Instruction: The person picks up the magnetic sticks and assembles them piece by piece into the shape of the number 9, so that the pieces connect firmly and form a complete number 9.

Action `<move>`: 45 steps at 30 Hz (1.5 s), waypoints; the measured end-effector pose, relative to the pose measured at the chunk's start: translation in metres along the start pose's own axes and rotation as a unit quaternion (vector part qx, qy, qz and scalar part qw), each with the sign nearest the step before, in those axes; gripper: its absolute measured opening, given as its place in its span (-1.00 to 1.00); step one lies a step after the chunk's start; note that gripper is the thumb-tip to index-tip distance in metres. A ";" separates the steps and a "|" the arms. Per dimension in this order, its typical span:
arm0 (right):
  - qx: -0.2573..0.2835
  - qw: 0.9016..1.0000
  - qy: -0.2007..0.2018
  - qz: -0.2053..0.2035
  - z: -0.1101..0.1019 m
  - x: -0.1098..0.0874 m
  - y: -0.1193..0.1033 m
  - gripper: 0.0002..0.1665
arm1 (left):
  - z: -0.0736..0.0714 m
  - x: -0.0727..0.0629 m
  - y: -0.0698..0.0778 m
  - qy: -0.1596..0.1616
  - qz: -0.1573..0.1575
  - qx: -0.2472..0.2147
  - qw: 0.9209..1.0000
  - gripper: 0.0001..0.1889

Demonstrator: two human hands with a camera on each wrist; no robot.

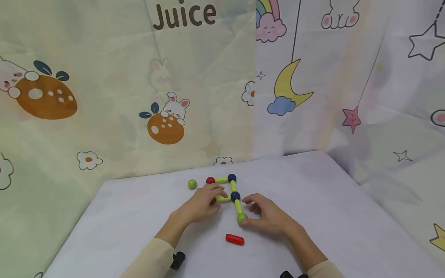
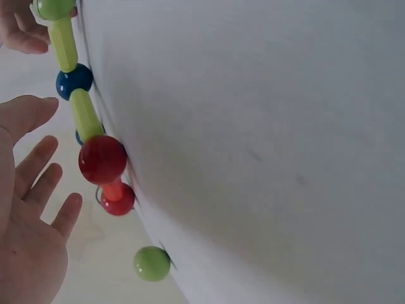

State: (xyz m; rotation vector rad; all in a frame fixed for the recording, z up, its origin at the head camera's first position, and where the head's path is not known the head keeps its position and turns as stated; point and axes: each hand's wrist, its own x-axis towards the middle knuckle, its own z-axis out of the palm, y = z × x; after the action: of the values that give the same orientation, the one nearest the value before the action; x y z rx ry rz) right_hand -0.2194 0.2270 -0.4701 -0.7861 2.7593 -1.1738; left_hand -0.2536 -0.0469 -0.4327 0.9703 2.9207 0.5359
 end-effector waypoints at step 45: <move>0.001 0.992 -0.117 0.045 -0.001 0.031 0.001 0.16 | 0.006 -0.059 0.011 -0.096 0.048 -0.045 0.993 -0.63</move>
State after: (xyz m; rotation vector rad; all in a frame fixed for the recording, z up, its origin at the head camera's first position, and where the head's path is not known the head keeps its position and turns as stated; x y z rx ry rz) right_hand -0.2473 0.2139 -0.4649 -0.7390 2.5729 -0.9984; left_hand -0.1985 -0.0711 -0.4404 1.0892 2.6677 0.5400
